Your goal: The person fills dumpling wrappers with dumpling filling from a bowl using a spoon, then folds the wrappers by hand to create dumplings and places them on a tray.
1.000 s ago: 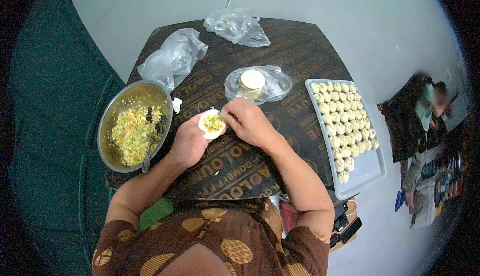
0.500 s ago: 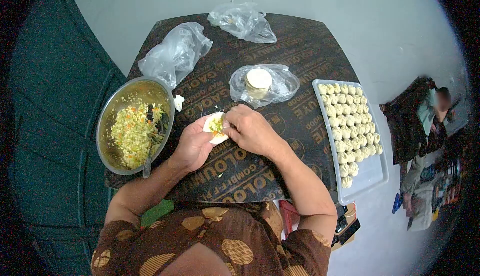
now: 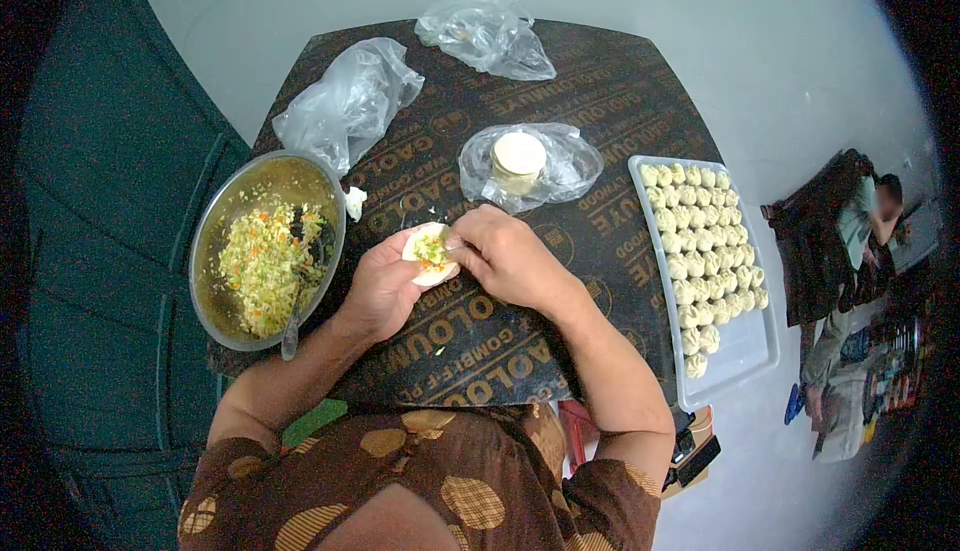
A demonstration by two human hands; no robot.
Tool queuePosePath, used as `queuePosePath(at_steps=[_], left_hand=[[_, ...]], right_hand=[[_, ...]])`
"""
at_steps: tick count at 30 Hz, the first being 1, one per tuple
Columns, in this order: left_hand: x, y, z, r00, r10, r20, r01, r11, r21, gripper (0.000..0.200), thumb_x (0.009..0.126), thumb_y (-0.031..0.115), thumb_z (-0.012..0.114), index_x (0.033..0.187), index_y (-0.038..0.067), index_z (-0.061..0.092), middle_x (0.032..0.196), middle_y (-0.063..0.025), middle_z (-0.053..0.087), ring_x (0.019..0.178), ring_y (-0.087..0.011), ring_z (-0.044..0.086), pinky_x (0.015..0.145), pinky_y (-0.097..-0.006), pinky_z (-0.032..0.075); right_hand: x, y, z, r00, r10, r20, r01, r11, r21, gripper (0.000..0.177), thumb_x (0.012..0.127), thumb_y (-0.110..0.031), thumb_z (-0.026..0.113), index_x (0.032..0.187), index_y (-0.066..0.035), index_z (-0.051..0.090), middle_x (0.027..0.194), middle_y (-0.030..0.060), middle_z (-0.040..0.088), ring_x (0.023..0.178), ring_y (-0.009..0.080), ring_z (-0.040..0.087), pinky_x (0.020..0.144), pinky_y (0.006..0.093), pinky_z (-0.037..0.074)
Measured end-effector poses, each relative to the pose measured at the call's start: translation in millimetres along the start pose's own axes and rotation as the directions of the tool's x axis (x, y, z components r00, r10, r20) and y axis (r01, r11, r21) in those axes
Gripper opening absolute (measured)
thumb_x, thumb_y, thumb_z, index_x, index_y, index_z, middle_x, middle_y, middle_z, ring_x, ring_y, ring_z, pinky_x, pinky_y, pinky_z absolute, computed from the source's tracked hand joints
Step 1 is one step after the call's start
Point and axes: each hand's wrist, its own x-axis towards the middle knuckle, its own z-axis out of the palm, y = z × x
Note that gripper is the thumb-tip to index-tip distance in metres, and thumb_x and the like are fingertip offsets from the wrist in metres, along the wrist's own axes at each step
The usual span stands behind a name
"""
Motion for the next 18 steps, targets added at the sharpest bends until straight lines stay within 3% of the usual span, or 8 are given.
queuePosePath(at_steps=[8,18], left_hand=[[-0.8,-2.6,-0.3,0.999,-0.040,0.024,0.040,0.999,-0.006,0.045,0.084,-0.009,0.038,0.129,-0.008,0.043,0.122,-0.0151,0.054,0.113,-0.0227,0.056,0.100,-0.0369,0.044],[-1.6,1.1,1.7,0.998,-0.051,0.032,0.052,0.999,-0.008,0.044,0.084,-0.008,0.038,0.128,-0.008,0.043,0.120,-0.0143,0.054,0.111,-0.0217,0.056,0.098,-0.0356,0.046]], right_hand=[[-1.2,0.4,0.1,0.994,0.034,0.107,-0.028,0.998,-0.064,0.008,0.080,-0.002,0.065,0.085,-0.001,0.059,0.081,0.0126,0.059,0.083,0.0314,0.057,0.074,0.0378,0.047],[-0.4,-3.9,-0.3,0.992,0.109,0.069,-0.106,0.993,-0.049,0.011,0.079,-0.003,0.066,0.086,0.000,0.058,0.079,0.0134,0.057,0.077,0.0300,0.057,0.069,0.0366,0.047]])
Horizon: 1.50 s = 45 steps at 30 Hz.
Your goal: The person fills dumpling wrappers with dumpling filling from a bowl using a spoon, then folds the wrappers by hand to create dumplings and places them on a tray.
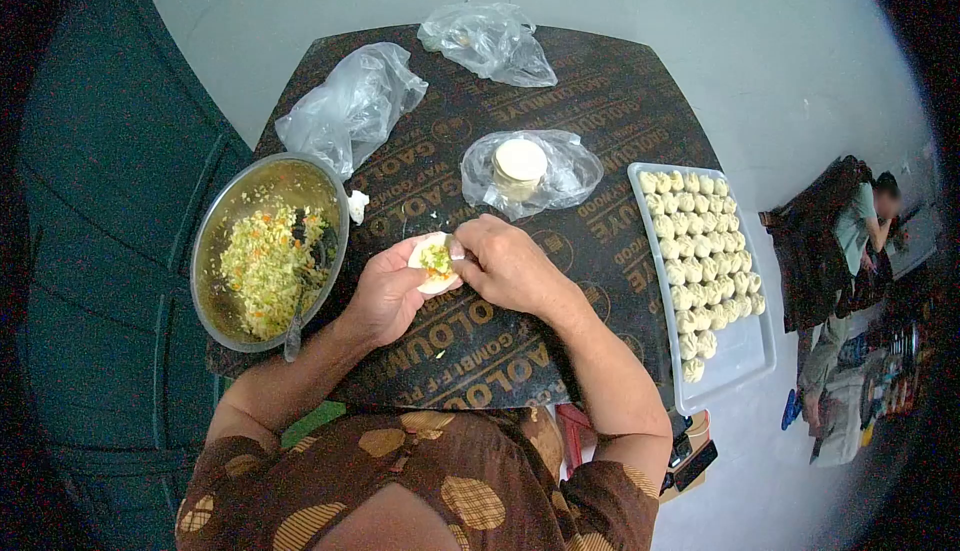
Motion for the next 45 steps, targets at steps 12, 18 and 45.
queuePosePath(at_steps=[12,18,45], left_hand=[[0,-1,-2,0.999,0.000,0.037,0.001,0.999,-0.037,0.048,0.080,-0.008,0.034,0.127,-0.008,0.043,0.121,-0.0150,0.054,0.113,-0.0227,0.055,0.101,-0.0370,0.043],[0,-1,0,1.000,0.016,0.026,-0.016,1.000,0.011,0.048,0.079,-0.009,0.034,0.127,-0.008,0.044,0.121,-0.0146,0.054,0.112,-0.0219,0.056,0.100,-0.0359,0.043],[-2,0,2,0.999,0.007,0.032,-0.004,0.996,-0.085,0.034,0.094,0.001,0.039,0.126,-0.009,0.046,0.118,-0.0132,0.056,0.108,-0.0199,0.057,0.094,-0.0331,0.046]], right_hand=[[1,1,3,0.997,-0.067,-0.043,0.068,0.998,0.011,0.011,0.078,-0.003,0.064,0.086,0.000,0.057,0.078,0.0136,0.056,0.077,0.0307,0.056,0.069,0.0377,0.047],[1,0,4,0.993,-0.116,-0.038,0.116,0.993,-0.003,0.010,0.078,-0.003,0.064,0.085,-0.001,0.057,0.078,0.0141,0.055,0.077,0.0320,0.056,0.069,0.0385,0.047],[2,-4,12,0.994,-0.107,-0.027,0.107,0.994,-0.002,0.014,0.078,-0.009,0.066,0.082,0.000,0.056,0.080,0.0153,0.058,0.081,0.0356,0.057,0.072,0.0424,0.047]])
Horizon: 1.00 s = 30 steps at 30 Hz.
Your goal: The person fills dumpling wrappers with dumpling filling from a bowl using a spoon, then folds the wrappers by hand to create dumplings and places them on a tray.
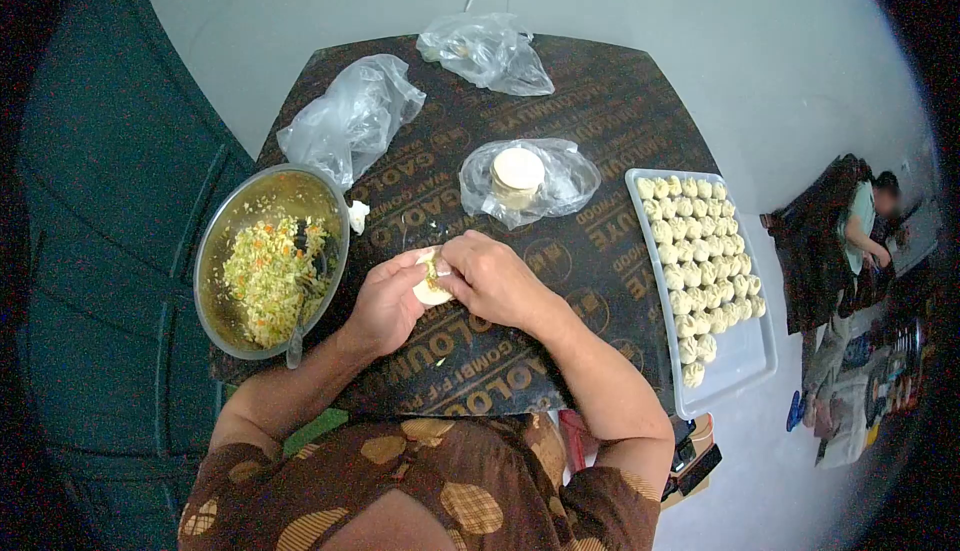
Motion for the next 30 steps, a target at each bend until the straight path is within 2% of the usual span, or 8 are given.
queuePosePath(at_steps=[3,6,9,13,15,24,27,30], left_hand=[[0,-1,1,0.998,-0.010,-0.055,0.016,0.995,0.097,0.032,0.097,0.005,0.040,0.126,-0.009,0.047,0.117,-0.0129,0.057,0.106,-0.0197,0.058,0.094,-0.0326,0.047],[0,-2,-3,0.998,0.008,-0.057,0.000,0.991,0.136,0.032,0.097,0.005,0.041,0.126,-0.008,0.047,0.116,-0.0127,0.058,0.105,-0.0190,0.059,0.093,-0.0323,0.047],[0,-1,-4,0.999,0.013,-0.045,-0.008,0.995,0.102,0.033,0.096,0.006,0.043,0.126,-0.008,0.046,0.120,-0.0158,0.057,0.109,-0.0233,0.058,0.098,-0.0380,0.045],[-1,0,1,0.999,-0.003,-0.041,0.006,0.998,0.069,0.032,0.097,0.006,0.043,0.125,-0.008,0.048,0.117,-0.0138,0.058,0.107,-0.0202,0.059,0.094,-0.0344,0.047],[-1,0,0,0.999,-0.004,-0.042,0.007,0.998,0.070,0.032,0.097,0.006,0.043,0.125,-0.007,0.048,0.115,-0.0119,0.059,0.105,-0.0173,0.059,0.091,-0.0308,0.048],[-2,0,0,0.999,-0.013,-0.030,0.016,0.992,0.123,0.030,0.098,0.007,0.045,0.123,-0.008,0.051,0.113,-0.0110,0.060,0.102,-0.0166,0.060,0.089,-0.0299,0.049],[-2,3,2,0.999,-0.035,-0.037,0.037,0.997,0.065,0.031,0.097,0.005,0.043,0.123,-0.009,0.049,0.115,-0.0125,0.059,0.104,-0.0181,0.060,0.091,-0.0313,0.049],[0,5,-2,0.998,-0.024,0.066,0.028,0.998,-0.059,0.033,0.096,0.004,0.041,0.125,-0.010,0.048,0.116,-0.0136,0.058,0.106,-0.0194,0.059,0.094,-0.0329,0.048]], right_hand=[[-1,1,0,1.000,0.006,0.000,-0.006,1.000,-0.006,0.015,0.078,-0.008,0.067,0.084,-0.001,0.056,0.081,0.0148,0.058,0.081,0.0350,0.057,0.071,0.0417,0.047],[-2,1,-6,0.996,0.084,0.030,-0.087,0.989,0.116,0.017,0.077,-0.006,0.069,0.087,-0.001,0.057,0.081,0.0135,0.058,0.080,0.0330,0.057,0.070,0.0403,0.047],[-2,5,-10,0.995,0.100,-0.001,-0.098,0.977,0.191,0.015,0.079,-0.001,0.069,0.089,-0.001,0.058,0.083,0.0080,0.055,0.077,0.0190,0.057,0.067,0.0301,0.048],[-1,1,-10,0.992,0.124,-0.007,-0.121,0.976,0.180,0.015,0.079,-0.001,0.069,0.091,-0.001,0.059,0.084,0.0092,0.056,0.078,0.0213,0.058,0.068,0.0318,0.048],[-1,6,-5,1.000,0.018,-0.021,-0.016,0.993,0.118,0.020,0.077,-0.003,0.069,0.094,-0.001,0.060,0.085,0.0134,0.059,0.083,0.0326,0.058,0.073,0.0385,0.048],[-1,9,-2,0.998,-0.053,0.020,0.052,0.998,0.023,0.013,0.076,-0.004,0.067,0.085,-0.001,0.058,0.082,0.0129,0.058,0.084,0.0339,0.057,0.073,0.0407,0.047],[-1,12,-2,0.998,-0.066,0.008,0.065,0.998,0.026,0.012,0.077,-0.004,0.067,0.085,-0.001,0.058,0.082,0.0130,0.058,0.084,0.0337,0.057,0.073,0.0406,0.047],[-1,12,-3,0.999,-0.054,0.002,0.054,0.997,0.048,0.012,0.078,-0.005,0.067,0.086,-0.001,0.058,0.081,0.0132,0.058,0.084,0.0335,0.057,0.073,0.0406,0.047]])
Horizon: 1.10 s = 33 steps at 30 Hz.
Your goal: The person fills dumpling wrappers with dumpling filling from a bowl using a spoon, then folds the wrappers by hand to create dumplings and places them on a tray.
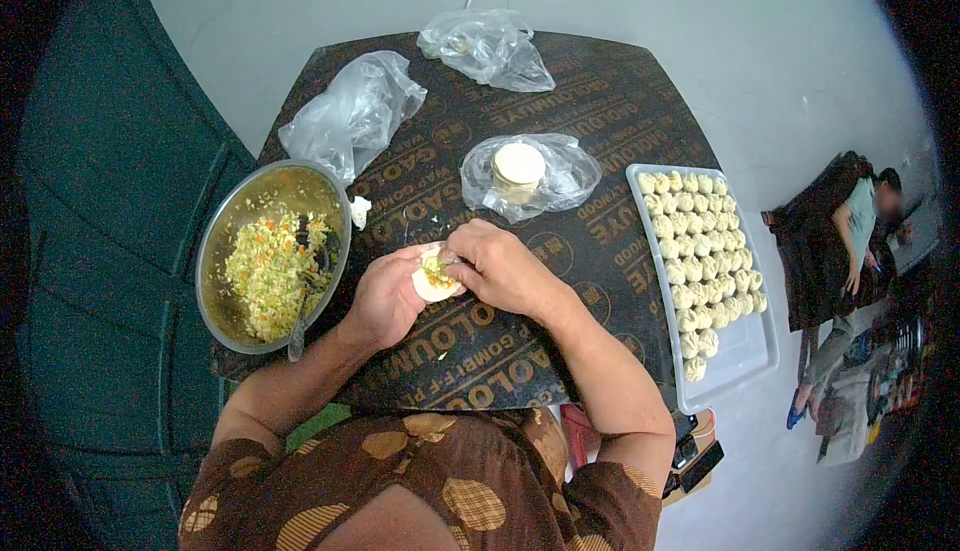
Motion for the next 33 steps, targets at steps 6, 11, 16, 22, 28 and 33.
queuePosePath(at_steps=[6,11,16,22,28,33], left_hand=[[-1,-4,1,0.996,-0.015,-0.092,0.028,0.989,0.142,0.034,0.095,0.003,0.039,0.127,-0.009,0.046,0.118,-0.0139,0.057,0.108,-0.0197,0.058,0.096,-0.0341,0.047],[0,-5,0,0.996,0.000,-0.084,0.013,0.988,0.154,0.034,0.096,0.004,0.039,0.127,-0.009,0.046,0.119,-0.0143,0.057,0.108,-0.0200,0.058,0.096,-0.0344,0.047],[0,-4,-1,0.998,-0.001,-0.061,0.009,0.990,0.143,0.035,0.096,0.005,0.040,0.128,-0.010,0.044,0.120,-0.0161,0.056,0.109,-0.0232,0.058,0.097,-0.0377,0.047],[-1,-6,-1,0.999,-0.004,-0.052,0.012,0.988,0.154,0.034,0.096,0.004,0.039,0.127,-0.009,0.044,0.120,-0.0156,0.056,0.109,-0.0217,0.059,0.098,-0.0355,0.046],[-1,-1,1,0.998,-0.001,-0.061,0.009,0.992,0.125,0.034,0.096,0.004,0.038,0.127,-0.009,0.045,0.120,-0.0164,0.057,0.110,-0.0233,0.059,0.098,-0.0368,0.046],[0,-5,0,0.998,0.010,-0.066,-0.002,0.993,0.117,0.034,0.096,0.005,0.038,0.126,-0.010,0.045,0.119,-0.0172,0.057,0.109,-0.0249,0.060,0.098,-0.0385,0.047]], right_hand=[[0,-2,0,1.000,0.027,0.006,-0.027,1.000,0.008,0.011,0.078,-0.005,0.066,0.086,-0.002,0.059,0.081,0.0134,0.058,0.085,0.0334,0.057,0.074,0.0409,0.048],[0,-5,-5,1.000,0.020,-0.003,-0.020,1.000,0.017,0.010,0.079,-0.005,0.065,0.087,-0.001,0.060,0.082,0.0138,0.059,0.084,0.0332,0.057,0.074,0.0408,0.048],[0,-1,-3,0.996,0.036,-0.083,-0.031,0.997,0.066,0.011,0.080,-0.003,0.065,0.090,0.000,0.062,0.083,0.0124,0.060,0.082,0.0301,0.058,0.073,0.0371,0.048],[1,-4,-1,1.000,0.015,-0.026,-0.015,1.000,-0.005,0.007,0.082,-0.004,0.063,0.087,0.000,0.060,0.082,0.0146,0.059,0.082,0.0333,0.059,0.074,0.0388,0.048],[1,-5,-10,0.988,0.125,-0.088,-0.114,0.987,0.114,0.008,0.083,-0.005,0.062,0.088,0.001,0.060,0.083,0.0150,0.059,0.082,0.0339,0.059,0.075,0.0391,0.048],[-1,4,-2,0.998,0.034,-0.052,-0.033,0.999,0.022,0.008,0.085,-0.006,0.061,0.089,0.001,0.060,0.084,0.0155,0.060,0.082,0.0340,0.059,0.074,0.0393,0.048]])
